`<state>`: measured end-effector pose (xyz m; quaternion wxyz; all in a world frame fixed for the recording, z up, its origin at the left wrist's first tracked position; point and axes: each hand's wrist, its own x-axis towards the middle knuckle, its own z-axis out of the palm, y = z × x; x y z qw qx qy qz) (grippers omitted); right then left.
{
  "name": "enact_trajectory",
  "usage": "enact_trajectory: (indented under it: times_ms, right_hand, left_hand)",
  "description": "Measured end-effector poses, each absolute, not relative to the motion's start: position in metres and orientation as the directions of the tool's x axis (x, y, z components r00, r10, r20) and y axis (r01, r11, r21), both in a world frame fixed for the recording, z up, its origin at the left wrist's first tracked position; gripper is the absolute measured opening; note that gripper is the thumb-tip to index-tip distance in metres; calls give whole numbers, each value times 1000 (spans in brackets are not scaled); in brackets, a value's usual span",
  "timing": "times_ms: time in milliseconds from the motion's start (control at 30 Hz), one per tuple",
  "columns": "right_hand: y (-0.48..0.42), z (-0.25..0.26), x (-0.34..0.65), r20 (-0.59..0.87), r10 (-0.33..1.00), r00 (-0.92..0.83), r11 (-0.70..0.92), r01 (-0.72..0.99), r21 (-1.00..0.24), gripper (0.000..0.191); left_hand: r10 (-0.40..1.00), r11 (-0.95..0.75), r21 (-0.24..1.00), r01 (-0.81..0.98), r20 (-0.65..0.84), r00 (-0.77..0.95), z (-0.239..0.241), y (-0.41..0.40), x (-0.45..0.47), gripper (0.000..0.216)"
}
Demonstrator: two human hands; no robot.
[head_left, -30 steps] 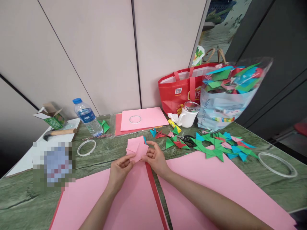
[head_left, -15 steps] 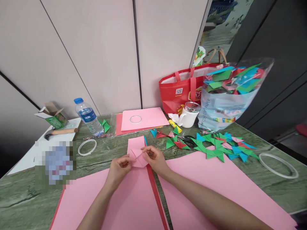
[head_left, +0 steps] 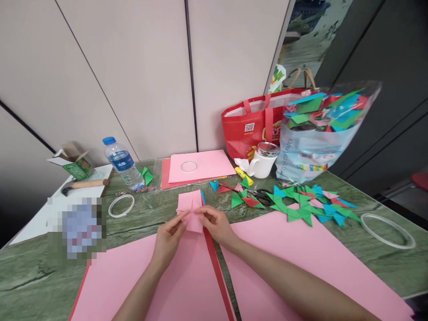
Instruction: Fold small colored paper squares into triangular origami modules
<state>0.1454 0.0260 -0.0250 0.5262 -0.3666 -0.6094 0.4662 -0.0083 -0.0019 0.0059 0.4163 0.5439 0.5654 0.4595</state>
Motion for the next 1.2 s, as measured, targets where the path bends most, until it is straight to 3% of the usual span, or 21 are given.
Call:
enact_trajectory:
  times_ms: [233,600,767,1000,1200]
  right_hand:
    - [26,-29,145,314,917,-247,311,-55,-949,44]
    - [19,-24,144,282,911,-300,282,-45,-958,25]
    - [19,-22,144,275,910,-311,263,-82,-961,33]
    - [18,-20,144,272,903,-331,269,-58,-961,25]
    - [18,-23,145,272,883,-382,289,-13,-957,28]
  left_hand:
    - [986,38,986,165,-10,-164,3,2,-12,29]
    - [993,98,994,-55,-101,-58,5,5,-18,39]
    - [994,82,995,-56,-85,-62,9,5,-18,37]
    - [995,79,996,48,-75,-67,15,3,-17,40]
    - [992,127,992,-11,-127,-12,13,3,-15,47]
